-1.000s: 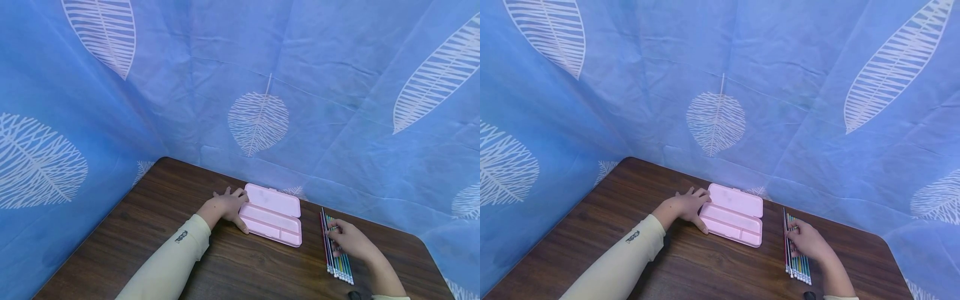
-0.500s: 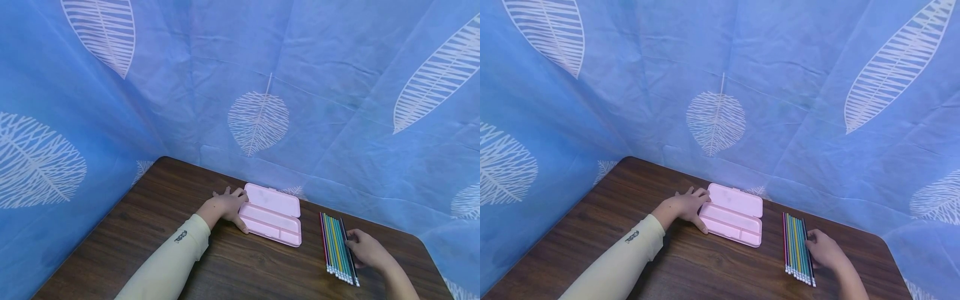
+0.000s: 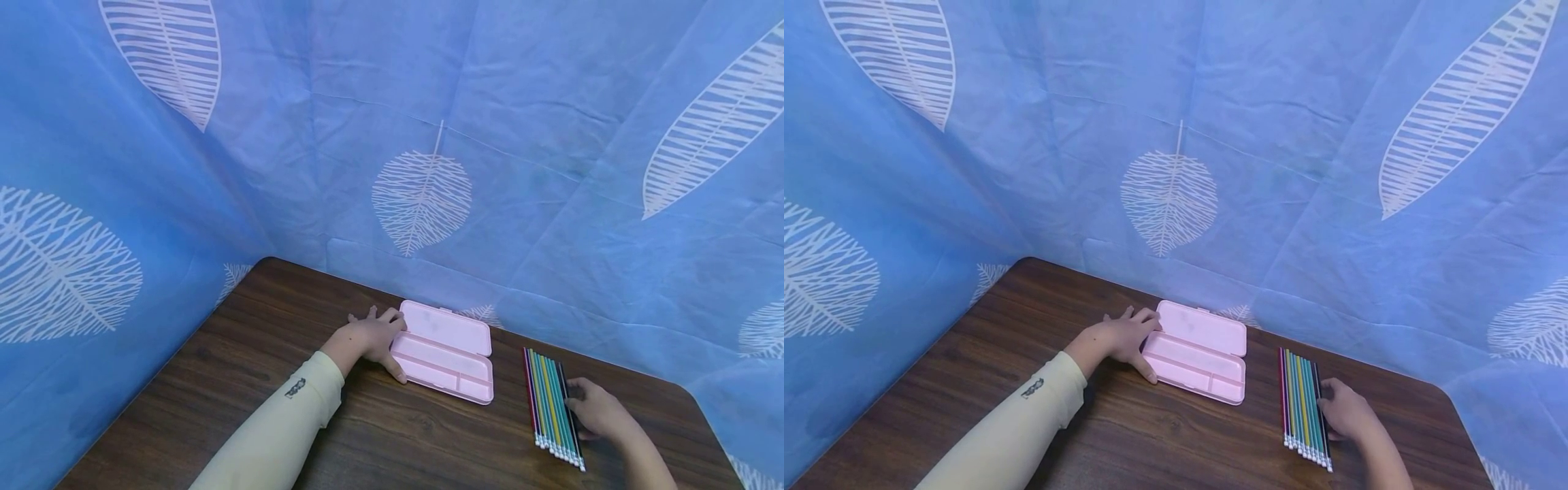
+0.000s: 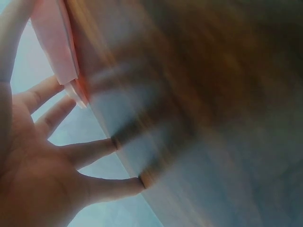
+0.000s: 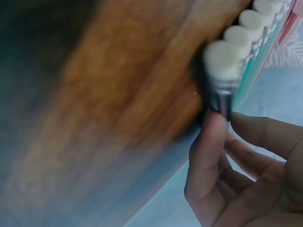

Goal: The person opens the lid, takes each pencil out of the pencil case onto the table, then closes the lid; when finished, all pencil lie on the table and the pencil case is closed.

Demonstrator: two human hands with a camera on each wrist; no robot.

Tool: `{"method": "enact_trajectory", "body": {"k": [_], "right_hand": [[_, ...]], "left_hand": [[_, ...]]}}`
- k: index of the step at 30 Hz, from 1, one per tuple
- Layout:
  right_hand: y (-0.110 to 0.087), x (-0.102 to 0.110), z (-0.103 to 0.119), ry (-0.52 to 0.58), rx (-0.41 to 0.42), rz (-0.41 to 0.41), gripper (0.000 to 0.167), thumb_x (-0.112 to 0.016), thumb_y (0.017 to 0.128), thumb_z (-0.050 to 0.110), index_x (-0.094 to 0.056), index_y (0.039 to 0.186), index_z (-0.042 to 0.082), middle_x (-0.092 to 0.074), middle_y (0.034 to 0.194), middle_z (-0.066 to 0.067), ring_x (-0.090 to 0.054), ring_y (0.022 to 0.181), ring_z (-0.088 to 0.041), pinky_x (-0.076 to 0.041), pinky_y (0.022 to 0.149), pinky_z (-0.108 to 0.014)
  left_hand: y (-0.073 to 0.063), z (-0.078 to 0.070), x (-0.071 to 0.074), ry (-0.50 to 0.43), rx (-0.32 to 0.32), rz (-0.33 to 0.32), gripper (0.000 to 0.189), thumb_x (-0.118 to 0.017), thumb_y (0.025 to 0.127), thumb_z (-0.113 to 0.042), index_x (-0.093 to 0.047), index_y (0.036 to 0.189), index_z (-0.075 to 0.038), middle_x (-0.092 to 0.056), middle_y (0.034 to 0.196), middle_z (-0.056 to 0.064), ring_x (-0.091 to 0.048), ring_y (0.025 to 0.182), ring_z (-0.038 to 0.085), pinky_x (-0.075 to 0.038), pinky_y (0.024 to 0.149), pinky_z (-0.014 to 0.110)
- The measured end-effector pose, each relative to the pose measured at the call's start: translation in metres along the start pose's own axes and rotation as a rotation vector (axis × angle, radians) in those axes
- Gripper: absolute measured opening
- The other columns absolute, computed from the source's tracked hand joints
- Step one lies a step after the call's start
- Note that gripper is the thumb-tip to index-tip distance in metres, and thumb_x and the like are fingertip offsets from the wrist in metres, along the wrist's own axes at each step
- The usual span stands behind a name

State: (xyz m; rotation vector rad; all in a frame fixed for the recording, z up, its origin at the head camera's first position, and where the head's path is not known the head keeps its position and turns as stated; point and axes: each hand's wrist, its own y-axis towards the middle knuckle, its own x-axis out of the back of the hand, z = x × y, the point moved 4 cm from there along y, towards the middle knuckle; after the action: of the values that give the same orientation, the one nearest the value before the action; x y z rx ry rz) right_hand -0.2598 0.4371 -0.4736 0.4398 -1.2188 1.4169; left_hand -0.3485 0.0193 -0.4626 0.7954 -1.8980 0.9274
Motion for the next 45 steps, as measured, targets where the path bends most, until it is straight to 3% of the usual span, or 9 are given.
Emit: {"method": "enact_trajectory", "body": {"k": [6, 16, 21, 24, 28, 34, 39, 45], "right_hand": [[0.004, 0.001, 0.005, -0.026, 0.006, -0.019, 0.052, -0.051, 0.107, 0.007, -0.036, 0.149, -0.018, -0.061, 0.120, -0.039, -0.072, 0.081, -0.022, -0.065, 0.064, -0.036], [0.001, -0.001, 0.013, -0.061, 0.014, -0.032, 0.052, -0.053, 0.106, 0.011, -0.039, 0.146, -0.019, -0.062, 0.117, -0.039, -0.073, 0.087, -0.028, -0.066, 0.068, -0.040], [-0.004, 0.005, 0.025, -0.199, 0.063, -0.113, 0.054, -0.054, 0.106, 0.019, -0.046, 0.141, -0.021, -0.057, 0.134, -0.045, -0.066, 0.115, -0.055, -0.060, 0.090, -0.060], [-0.007, 0.009, 0.040, -0.242, 0.098, -0.163, 0.056, -0.053, 0.107, 0.024, -0.047, 0.141, -0.021, -0.055, 0.138, -0.046, -0.056, 0.128, -0.063, -0.053, 0.098, -0.069], [-0.009, 0.009, 0.063, -0.226, 0.166, -0.186, 0.058, -0.053, 0.109, 0.025, -0.047, 0.143, -0.020, -0.058, 0.136, -0.044, -0.064, 0.116, -0.055, -0.056, 0.093, -0.065], [-0.007, -0.001, 0.092, -0.154, 0.218, -0.166, 0.057, -0.055, 0.109, 0.029, -0.048, 0.145, -0.015, -0.067, 0.118, -0.035, -0.066, 0.084, -0.028, -0.060, 0.075, -0.048], [0.002, -0.015, 0.112, -0.031, 0.238, -0.093, 0.052, -0.055, 0.111, 0.025, -0.048, 0.146, -0.013, -0.067, 0.114, -0.029, -0.071, 0.078, -0.020, -0.065, 0.067, -0.040], [0.015, -0.026, 0.127, 0.033, 0.281, -0.058, 0.052, -0.053, 0.111, 0.024, -0.047, 0.148, -0.013, -0.065, 0.124, -0.032, -0.074, 0.077, -0.021, -0.066, 0.069, -0.041]], "left_hand": [[0.000, 0.001, 0.002, -0.021, 0.001, -0.030, 0.107, -0.092, 0.073, -0.065, -0.040, 0.153, -0.017, -0.033, 0.167, 0.005, -0.017, 0.165, 0.054, -0.024, 0.119, 0.087], [-0.004, 0.000, 0.004, -0.048, -0.013, -0.058, 0.096, -0.095, 0.071, -0.061, -0.042, 0.136, -0.014, -0.042, 0.156, 0.011, -0.019, 0.162, 0.058, -0.023, 0.117, 0.088], [-0.003, 0.001, 0.004, -0.045, -0.015, -0.059, 0.096, -0.095, 0.072, -0.062, -0.042, 0.136, -0.014, -0.042, 0.156, 0.011, -0.020, 0.162, 0.058, -0.024, 0.117, 0.089], [-0.003, 0.002, 0.003, -0.049, -0.019, -0.060, 0.096, -0.095, 0.072, -0.062, -0.042, 0.136, -0.014, -0.042, 0.156, 0.011, -0.020, 0.162, 0.058, -0.023, 0.117, 0.089], [-0.003, 0.002, 0.004, -0.050, -0.023, -0.061, 0.095, -0.094, 0.072, -0.062, -0.043, 0.135, -0.014, -0.042, 0.155, 0.011, -0.020, 0.162, 0.058, -0.023, 0.117, 0.089], [-0.004, 0.002, 0.003, -0.048, -0.031, -0.060, 0.096, -0.093, 0.074, -0.064, -0.040, 0.137, -0.013, -0.034, 0.164, 0.010, -0.017, 0.162, 0.058, -0.021, 0.117, 0.089], [-0.003, 0.003, -0.001, -0.051, -0.025, -0.045, 0.103, -0.091, 0.075, -0.066, -0.036, 0.147, -0.015, -0.019, 0.174, 0.008, -0.014, 0.164, 0.057, -0.020, 0.119, 0.089], [-0.003, 0.003, -0.004, -0.064, -0.033, -0.054, 0.095, -0.091, 0.074, -0.066, -0.041, 0.138, -0.017, -0.027, 0.168, 0.010, -0.017, 0.163, 0.058, -0.021, 0.118, 0.089]]}}
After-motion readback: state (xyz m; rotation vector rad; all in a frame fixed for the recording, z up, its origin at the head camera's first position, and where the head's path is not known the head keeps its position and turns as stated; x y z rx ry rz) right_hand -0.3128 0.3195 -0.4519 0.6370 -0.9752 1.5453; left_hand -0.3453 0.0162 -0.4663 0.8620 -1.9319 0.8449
